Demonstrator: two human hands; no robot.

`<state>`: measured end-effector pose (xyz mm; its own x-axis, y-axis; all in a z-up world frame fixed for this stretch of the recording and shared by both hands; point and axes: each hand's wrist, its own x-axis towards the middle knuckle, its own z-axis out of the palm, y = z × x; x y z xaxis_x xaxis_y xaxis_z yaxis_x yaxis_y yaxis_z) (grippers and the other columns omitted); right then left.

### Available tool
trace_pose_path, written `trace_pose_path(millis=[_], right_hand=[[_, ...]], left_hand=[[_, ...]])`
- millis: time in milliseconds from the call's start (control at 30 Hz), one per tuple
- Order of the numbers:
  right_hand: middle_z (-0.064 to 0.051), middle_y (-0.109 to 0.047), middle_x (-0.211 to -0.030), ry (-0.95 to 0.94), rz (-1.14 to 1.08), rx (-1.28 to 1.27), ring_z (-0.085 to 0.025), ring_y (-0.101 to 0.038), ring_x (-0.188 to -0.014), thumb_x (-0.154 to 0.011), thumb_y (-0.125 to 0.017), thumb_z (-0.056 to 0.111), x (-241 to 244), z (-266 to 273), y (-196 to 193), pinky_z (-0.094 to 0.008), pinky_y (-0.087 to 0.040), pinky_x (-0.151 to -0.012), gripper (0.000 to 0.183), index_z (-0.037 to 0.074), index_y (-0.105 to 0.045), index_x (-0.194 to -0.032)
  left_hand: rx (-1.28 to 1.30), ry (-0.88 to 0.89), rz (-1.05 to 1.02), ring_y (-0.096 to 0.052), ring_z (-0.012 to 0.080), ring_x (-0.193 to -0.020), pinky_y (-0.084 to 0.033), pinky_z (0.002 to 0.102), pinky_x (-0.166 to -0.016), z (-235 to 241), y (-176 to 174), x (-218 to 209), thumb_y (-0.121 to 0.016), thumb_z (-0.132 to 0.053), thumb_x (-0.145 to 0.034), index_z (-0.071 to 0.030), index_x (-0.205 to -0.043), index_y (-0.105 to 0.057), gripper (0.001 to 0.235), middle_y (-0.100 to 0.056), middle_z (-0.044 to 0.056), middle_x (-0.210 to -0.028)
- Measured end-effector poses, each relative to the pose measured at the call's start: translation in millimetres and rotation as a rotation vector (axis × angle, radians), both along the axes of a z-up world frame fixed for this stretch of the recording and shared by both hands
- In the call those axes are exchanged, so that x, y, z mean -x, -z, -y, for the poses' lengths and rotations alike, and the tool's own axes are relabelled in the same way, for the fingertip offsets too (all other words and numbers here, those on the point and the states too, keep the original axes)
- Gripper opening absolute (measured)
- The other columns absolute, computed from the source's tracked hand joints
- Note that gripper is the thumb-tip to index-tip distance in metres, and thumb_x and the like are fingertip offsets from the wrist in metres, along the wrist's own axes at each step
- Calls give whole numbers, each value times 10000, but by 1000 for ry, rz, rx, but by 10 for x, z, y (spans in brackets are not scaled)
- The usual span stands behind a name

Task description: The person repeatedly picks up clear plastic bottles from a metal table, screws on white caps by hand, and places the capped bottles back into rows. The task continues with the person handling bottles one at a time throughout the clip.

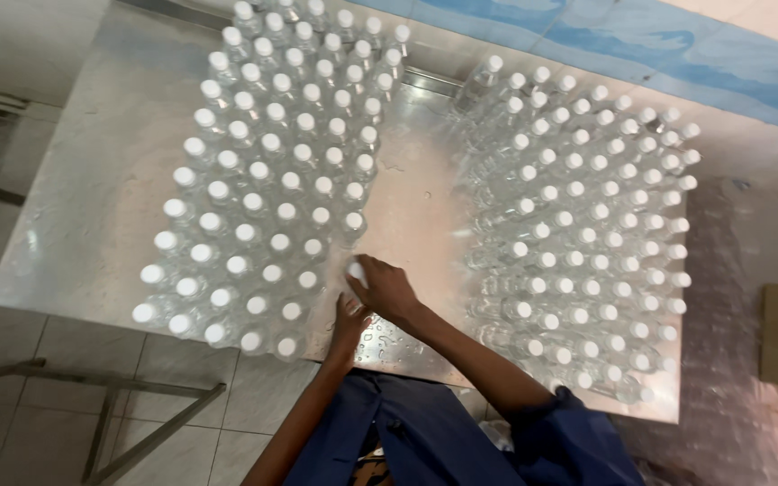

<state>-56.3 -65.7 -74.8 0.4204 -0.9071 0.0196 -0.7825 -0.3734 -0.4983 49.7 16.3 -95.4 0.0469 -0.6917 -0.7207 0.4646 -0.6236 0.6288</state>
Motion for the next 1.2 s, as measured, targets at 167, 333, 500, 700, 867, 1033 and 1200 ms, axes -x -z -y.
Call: trace_pose_path(millis=[167,333,500,700,867,1033,1200], right_hand=[[-212,-751,-995,77,62,-66,-475,-770,-907,-1049,-640,384,-300,216,162,-629,-621,-759,456,68,-603,-1376],[-198,-712,-1131,149,128,-161,-472,-742,-1051,-1034,-639,365,67,134,-248,-636,-611,-855,568,94,-539,-1524],[-190,-780,-1136,509,-400,23,-381,-744,-1090,-1060,-710,369,1328,273,-906,-521,-555,-982,421,82,-743,-1366],[-125,-737,-1161,469,-574,-182,-339,-660,-1202,-1042,-710,378,2717,329,-207,-455,-571,-916,479,116,-670,-1441],[-142,-758,-1050,444,-505,-181,-347,-718,-1095,-1062,-606,449,2562,298,-45,-497,-602,-844,446,105,-628,-1344],[-121,-772,-930,341,-367,-129,-339,-753,-953,-1007,-655,503,2237,108,-393,-539,-632,-792,453,126,-686,-1256],[-90,-694,-695,334,137,-320,-285,-698,-716,-807,-828,396,1963,-130,-1747,-493,-608,-755,392,140,-771,-1099]], left_hand=[[131,-212,-299,-617,397,-1418,-485,608,-1206,154,1292,-93,-650,-87,-1052,-117,-1622,-476,596,-605,197,-1540],[121,-353,-583,-629,364,-1415,-493,562,-1232,335,1347,-288,-668,-17,-1049,-100,-1422,-632,384,-649,187,-1541],[-3,-378,-648,-606,373,-1468,-503,575,-1270,261,953,-282,-630,60,-1033,-28,-1196,-650,187,-678,153,-1515],[-175,-119,-600,-655,383,-1396,-537,541,-1231,46,1149,-46,-644,0,-1004,-62,-1222,-706,234,-713,159,-1466],[-165,-11,-541,-625,451,-1418,-515,592,-1219,35,425,98,-613,4,-1015,-24,-1330,-644,318,-645,255,-1545],[70,270,-248,-640,467,-1408,-592,560,-1104,142,-60,270,-682,-54,-1018,-15,-1553,-525,559,-628,303,-1562],[814,716,575,-218,435,-1668,-205,559,-1383,269,-628,520,-984,-507,-776,-170,-1698,-383,1151,-368,165,-1760]])
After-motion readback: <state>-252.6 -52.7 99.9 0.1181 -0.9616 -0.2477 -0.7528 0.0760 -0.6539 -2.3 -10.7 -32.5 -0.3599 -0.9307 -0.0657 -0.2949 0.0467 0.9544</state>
